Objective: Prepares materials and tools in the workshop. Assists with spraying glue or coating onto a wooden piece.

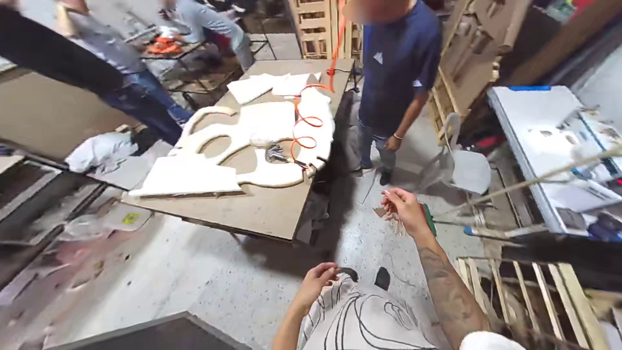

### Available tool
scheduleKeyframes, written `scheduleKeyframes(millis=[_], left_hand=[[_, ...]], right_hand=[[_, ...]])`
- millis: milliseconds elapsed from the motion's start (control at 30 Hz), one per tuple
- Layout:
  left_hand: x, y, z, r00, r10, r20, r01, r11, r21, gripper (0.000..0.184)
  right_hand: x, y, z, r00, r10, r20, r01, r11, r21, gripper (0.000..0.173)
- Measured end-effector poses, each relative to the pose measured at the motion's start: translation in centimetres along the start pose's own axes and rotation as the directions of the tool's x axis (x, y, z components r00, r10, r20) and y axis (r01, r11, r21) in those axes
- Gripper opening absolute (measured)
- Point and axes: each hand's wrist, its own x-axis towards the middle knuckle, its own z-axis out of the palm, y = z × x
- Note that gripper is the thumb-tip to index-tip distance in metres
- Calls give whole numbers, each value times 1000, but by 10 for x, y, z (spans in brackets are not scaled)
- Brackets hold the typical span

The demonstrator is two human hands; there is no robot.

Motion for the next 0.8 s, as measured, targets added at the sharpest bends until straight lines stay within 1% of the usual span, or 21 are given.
scheduleKeyframes(millis=[67,133,200,267,333,433,500,567,600,633,700,733,767,800], left_hand=[[36,16,0,998,-23,61,15,993,119,32],[69,27,-11,996,-50,79,33,979,201,31],[99,33,-26,992,-106,69,75,933,351,33],[125,46,-51,987,-157,28,123,862,493,37],[142,58,-73,984,-178,2,150,836,528,37],[179,89,-94,990,-139,-8,125,864,488,36],[203,117,-98,996,-84,15,70,900,429,34],[227,145,-84,998,-20,66,1,960,281,34],[244,158,-74,997,21,74,-35,980,198,38],[265,173,-64,995,88,50,-94,988,120,45],[298,205,-45,974,224,-39,-225,974,-25,61],[314,226,-36,961,265,-84,-274,952,-136,63],[328,252,-29,960,264,-99,-281,913,-296,62],[340,280,-25,970,235,-58,-233,845,-481,70]], right_hand=[[33,0,2,1000,0,18,0,1000,2,31],[66,6,5,1000,12,-2,-12,1000,6,30],[93,11,6,997,49,-63,-50,999,-8,29],[124,9,16,995,68,-69,-70,997,-31,30],[149,8,23,996,67,-52,-70,996,-54,31],[184,2,23,997,54,-49,-58,996,-75,32],[197,-3,26,996,61,-60,-65,995,-71,34],[197,-3,25,994,66,-93,-72,995,-64,35],[200,-3,24,992,58,-111,-64,996,-58,36],[208,-3,25,992,40,-118,-48,997,-57,36],[212,0,24,989,11,-146,-25,995,-92,37],[211,0,21,987,4,-163,-24,992,-123,38],[206,2,16,985,7,-173,-34,988,-152,38],[197,4,9,985,27,-172,-57,984,-171,39]])
